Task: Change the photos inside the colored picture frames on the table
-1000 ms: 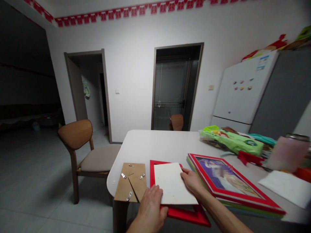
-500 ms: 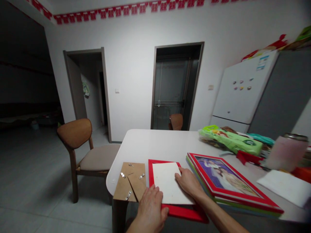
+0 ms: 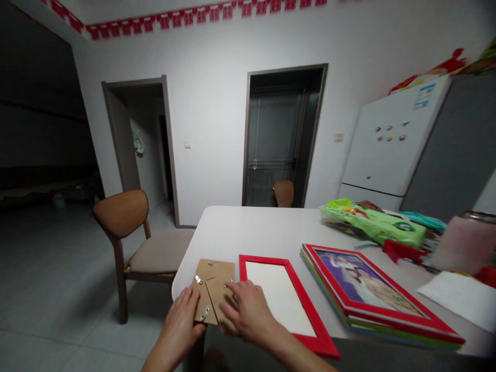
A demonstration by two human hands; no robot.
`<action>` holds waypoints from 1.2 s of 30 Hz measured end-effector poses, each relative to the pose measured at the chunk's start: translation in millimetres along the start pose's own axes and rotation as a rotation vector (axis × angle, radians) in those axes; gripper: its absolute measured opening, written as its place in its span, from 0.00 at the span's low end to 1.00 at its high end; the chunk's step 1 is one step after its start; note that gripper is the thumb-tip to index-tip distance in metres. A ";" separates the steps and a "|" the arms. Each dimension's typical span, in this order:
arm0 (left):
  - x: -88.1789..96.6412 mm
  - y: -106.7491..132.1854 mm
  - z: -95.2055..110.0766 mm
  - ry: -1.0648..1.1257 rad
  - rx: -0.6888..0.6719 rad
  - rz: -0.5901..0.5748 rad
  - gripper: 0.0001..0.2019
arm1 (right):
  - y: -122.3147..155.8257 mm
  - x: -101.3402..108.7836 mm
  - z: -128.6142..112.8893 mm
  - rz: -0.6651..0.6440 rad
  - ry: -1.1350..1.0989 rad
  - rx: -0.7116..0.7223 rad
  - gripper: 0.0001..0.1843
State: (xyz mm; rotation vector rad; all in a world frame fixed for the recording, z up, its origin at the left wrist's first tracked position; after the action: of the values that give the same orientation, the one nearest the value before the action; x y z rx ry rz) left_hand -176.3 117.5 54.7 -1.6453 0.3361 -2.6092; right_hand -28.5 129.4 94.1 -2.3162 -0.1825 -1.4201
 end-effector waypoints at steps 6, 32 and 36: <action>5.4 -4.9 -3.8 -0.024 -0.032 0.081 0.26 | -8.5 -19.4 -22.3 -0.008 -0.028 -0.023 0.27; -41.2 -8.2 155.4 0.029 -0.306 -0.260 0.09 | 55.2 46.5 111.8 0.040 0.077 -0.099 0.20; -49.2 -1.8 151.3 0.103 -0.356 -0.218 0.22 | 47.8 48.8 113.3 0.018 0.117 -0.081 0.18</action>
State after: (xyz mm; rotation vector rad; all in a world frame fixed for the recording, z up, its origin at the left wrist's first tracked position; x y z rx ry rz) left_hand -19.2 102.1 74.1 -1.7338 0.7002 -2.9416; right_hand 102.9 127.8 79.0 -2.2839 -0.0713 -1.5758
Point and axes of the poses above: each hand's wrist, its own y-axis away from the middle knuckle, its own x-axis out of the back of the hand, z = x × y, the point moved 10 cm from there along -y, towards the middle knuckle, and after that the axes turned 2 degrees about -x, right-handed, at the moved point
